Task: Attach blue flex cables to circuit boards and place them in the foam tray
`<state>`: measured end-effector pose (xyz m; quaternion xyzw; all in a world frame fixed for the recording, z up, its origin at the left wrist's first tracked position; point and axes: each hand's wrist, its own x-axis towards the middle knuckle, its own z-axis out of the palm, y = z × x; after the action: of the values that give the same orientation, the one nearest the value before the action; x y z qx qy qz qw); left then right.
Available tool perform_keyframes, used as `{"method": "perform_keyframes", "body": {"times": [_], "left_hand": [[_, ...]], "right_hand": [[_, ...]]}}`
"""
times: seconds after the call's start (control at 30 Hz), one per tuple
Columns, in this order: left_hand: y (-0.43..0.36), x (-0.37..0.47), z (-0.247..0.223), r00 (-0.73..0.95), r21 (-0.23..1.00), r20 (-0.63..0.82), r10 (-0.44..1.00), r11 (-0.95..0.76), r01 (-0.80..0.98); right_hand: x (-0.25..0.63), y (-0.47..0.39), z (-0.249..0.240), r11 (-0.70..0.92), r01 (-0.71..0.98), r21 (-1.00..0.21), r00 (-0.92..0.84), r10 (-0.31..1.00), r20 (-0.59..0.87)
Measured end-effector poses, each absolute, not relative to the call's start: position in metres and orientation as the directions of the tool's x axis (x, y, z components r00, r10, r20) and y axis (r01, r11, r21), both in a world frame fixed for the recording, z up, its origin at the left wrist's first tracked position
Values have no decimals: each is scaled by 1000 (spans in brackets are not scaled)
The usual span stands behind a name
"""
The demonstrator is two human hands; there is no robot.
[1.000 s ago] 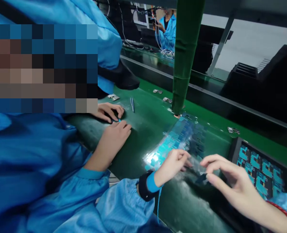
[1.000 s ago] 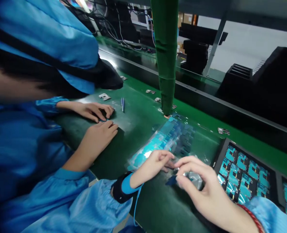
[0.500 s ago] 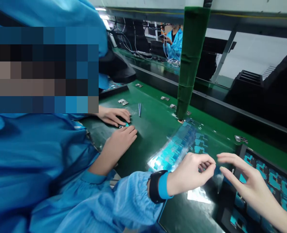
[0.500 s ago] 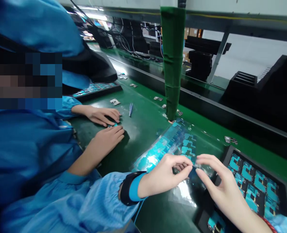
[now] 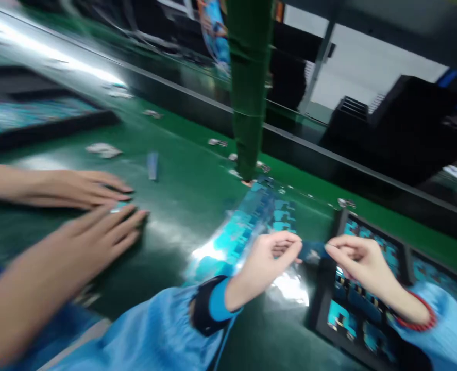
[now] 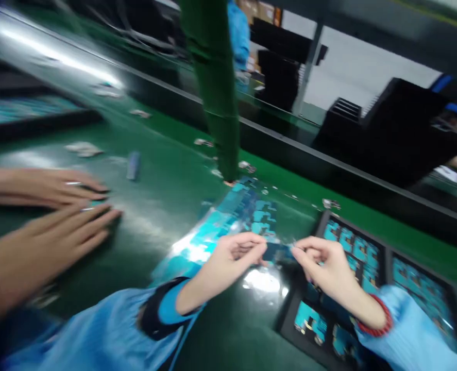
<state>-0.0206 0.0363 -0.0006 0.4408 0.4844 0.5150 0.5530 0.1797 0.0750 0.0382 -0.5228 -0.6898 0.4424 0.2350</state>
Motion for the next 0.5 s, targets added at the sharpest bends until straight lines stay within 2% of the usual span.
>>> {"method": "perform_keyframes", "body": {"times": [0.1,0.17,0.27,0.37,0.5], "left_hand": [[42,-24,-7,-5,985,-107,994,106,-138],[47,-27,-10,-43,987,-125,991,120,-111],[52,-29,-10,-95,988,-146,985,139,-70],[55,-31,-11,-103,988,-151,983,147,-43],[58,-33,-19,-82,990,-141,987,141,-6]], "right_hand": [[176,90,37,27,447,-894,-305,944,-123],[183,118,32,139,433,-891,-253,967,28],[210,179,22,316,595,-739,-150,947,285],[243,240,9,309,673,-672,-179,950,257],[281,284,-11,288,699,-654,-295,950,103]]}}
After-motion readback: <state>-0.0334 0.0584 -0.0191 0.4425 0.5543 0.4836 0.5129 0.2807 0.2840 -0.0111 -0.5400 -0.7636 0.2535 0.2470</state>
